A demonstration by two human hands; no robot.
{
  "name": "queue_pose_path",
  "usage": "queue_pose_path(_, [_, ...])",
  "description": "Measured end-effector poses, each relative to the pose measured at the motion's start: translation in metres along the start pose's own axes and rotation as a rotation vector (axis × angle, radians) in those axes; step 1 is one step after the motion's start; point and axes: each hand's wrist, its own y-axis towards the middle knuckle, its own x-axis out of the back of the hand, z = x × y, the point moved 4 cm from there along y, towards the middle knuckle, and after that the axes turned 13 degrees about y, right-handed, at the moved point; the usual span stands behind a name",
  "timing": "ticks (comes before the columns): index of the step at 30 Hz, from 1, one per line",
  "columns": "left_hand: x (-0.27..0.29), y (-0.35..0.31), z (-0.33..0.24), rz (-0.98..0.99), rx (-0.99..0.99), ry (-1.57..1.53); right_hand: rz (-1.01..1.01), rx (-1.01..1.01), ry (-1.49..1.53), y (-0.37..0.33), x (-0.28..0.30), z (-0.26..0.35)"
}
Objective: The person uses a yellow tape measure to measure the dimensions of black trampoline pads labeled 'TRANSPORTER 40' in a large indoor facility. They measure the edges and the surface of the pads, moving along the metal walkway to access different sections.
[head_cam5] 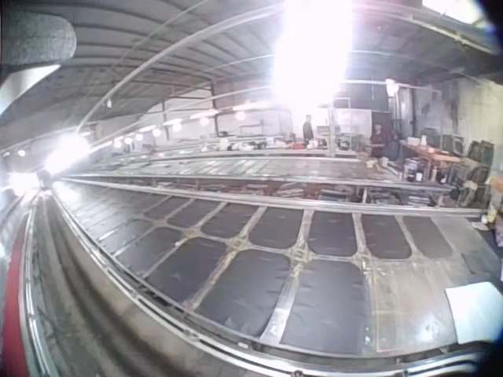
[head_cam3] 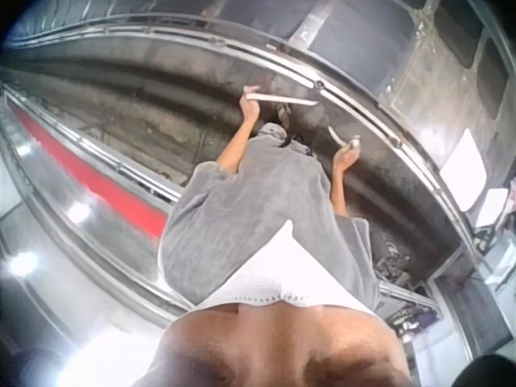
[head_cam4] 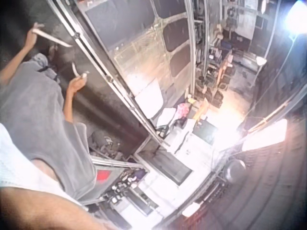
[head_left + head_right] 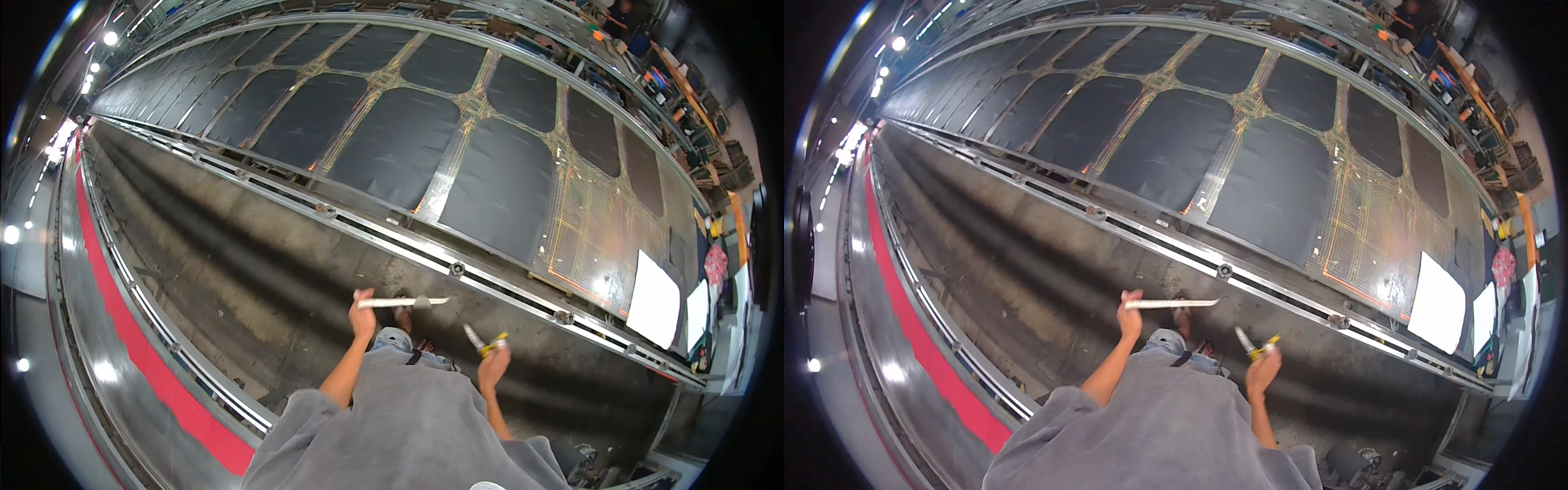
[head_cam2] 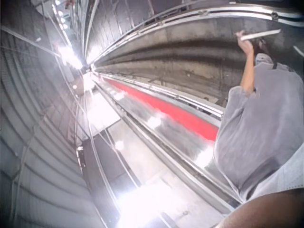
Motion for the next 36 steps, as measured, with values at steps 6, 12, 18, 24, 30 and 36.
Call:
queue_pose_path(6, [0.077,-0.098,0.228,0.754,0.570,0.721,0.729,-0.755,0.066,-0.123,-0.053,-0.123])
queue_pose_path(12, [0.165,-0.123,0.298,0.695,0.830,0.609,0.608,-0.374,-0.207,-0.044,-0.081,-0.021])
queue_pose_path(18, [0.226,-0.021,0.348,0.372,0.751,0.365,0.794,-0.168,-0.072,0.027,-0.212,0.153])
queue_pose_path(24, [0.316,0.166,0.285,0.126,0.386,-0.103,0.923,-0.103,0.229,-0.002,-0.307,0.378])
queue_pose_path(30, [0.297,0.330,0.088,0.481,-0.193,0.075,1.081,-0.021,0.484,-0.025,-0.353,0.485])
queue_pose_path(36, [0.207,0.330,-0.012,1.138,-0.014,0.050,0.963,-0.488,1.255,0.029,-0.391,0.508])
